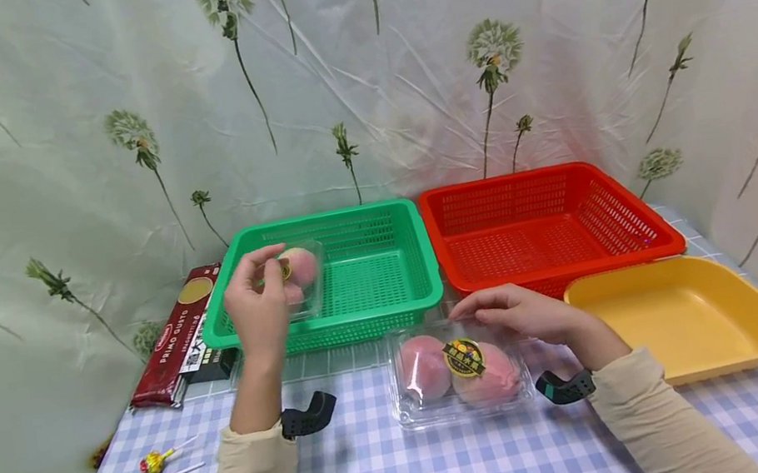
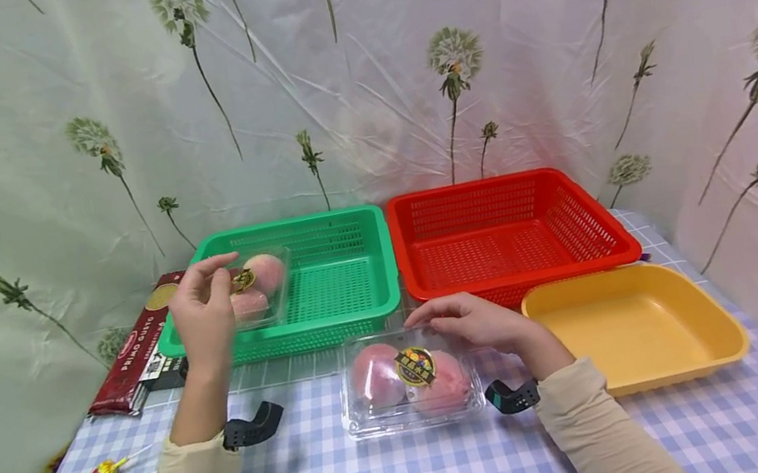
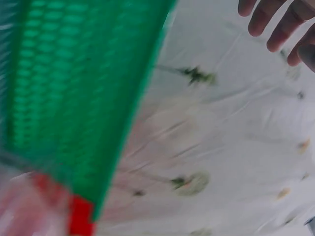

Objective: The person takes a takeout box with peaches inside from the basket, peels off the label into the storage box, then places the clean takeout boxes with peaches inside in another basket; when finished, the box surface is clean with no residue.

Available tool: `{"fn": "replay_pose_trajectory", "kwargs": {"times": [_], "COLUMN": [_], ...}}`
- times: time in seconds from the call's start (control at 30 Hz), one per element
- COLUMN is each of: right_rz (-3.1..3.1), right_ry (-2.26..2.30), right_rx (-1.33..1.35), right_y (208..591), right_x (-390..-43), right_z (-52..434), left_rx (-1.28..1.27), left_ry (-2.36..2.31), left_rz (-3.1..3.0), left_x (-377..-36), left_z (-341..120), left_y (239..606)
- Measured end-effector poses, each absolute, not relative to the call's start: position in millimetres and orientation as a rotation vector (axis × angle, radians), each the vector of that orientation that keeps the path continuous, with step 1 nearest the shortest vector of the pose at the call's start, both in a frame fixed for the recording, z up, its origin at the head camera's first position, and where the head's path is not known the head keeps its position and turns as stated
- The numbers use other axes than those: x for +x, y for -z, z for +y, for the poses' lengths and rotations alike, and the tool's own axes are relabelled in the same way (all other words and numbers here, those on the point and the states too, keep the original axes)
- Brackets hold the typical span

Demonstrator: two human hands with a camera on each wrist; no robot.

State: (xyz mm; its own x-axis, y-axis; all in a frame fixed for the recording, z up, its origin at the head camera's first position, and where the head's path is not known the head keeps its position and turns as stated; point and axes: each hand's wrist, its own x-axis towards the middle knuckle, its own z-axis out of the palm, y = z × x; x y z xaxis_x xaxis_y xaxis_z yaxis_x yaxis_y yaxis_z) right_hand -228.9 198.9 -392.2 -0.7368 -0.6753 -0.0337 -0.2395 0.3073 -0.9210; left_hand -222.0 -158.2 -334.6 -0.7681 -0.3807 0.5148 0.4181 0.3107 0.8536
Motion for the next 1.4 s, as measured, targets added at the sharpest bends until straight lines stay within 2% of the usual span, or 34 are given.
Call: {"fn": "replay_pose_trajectory", "kwargs": {"times": [0.23,0.53,0.87,1.0,1.13,1.4], "right_rz": [2.273,2.45,2.417,2.397,2.377,2.317], "right_ry": [1.266,0.925,0.853,0.865,0.893,0.998], "right_rx": [-0.85,-1.025,-1.104,-1.118,-1.111,-1.08], "right_y": [385,363,350,350,353,361], "right_x": [-223,-210,-206,-207,-209,-212], "right_z": [197,193,180,179,178,179], "left_rx": [-0.268,-0.497,-0.519,-0.617,-0.731,-0.768], "left_ry": [1.551,1.453,1.366,1.401,1.47,1.737], "left_rz": [-2.074,-2.335,-2.547,-2.669,-2.727,-2.724], "left_x": [-202,-178,-175,-178,-180,-182], "left_z": [-130,-115,-111,-110,-109,-109], "left_y": [356,386,403,408,413,423]}}
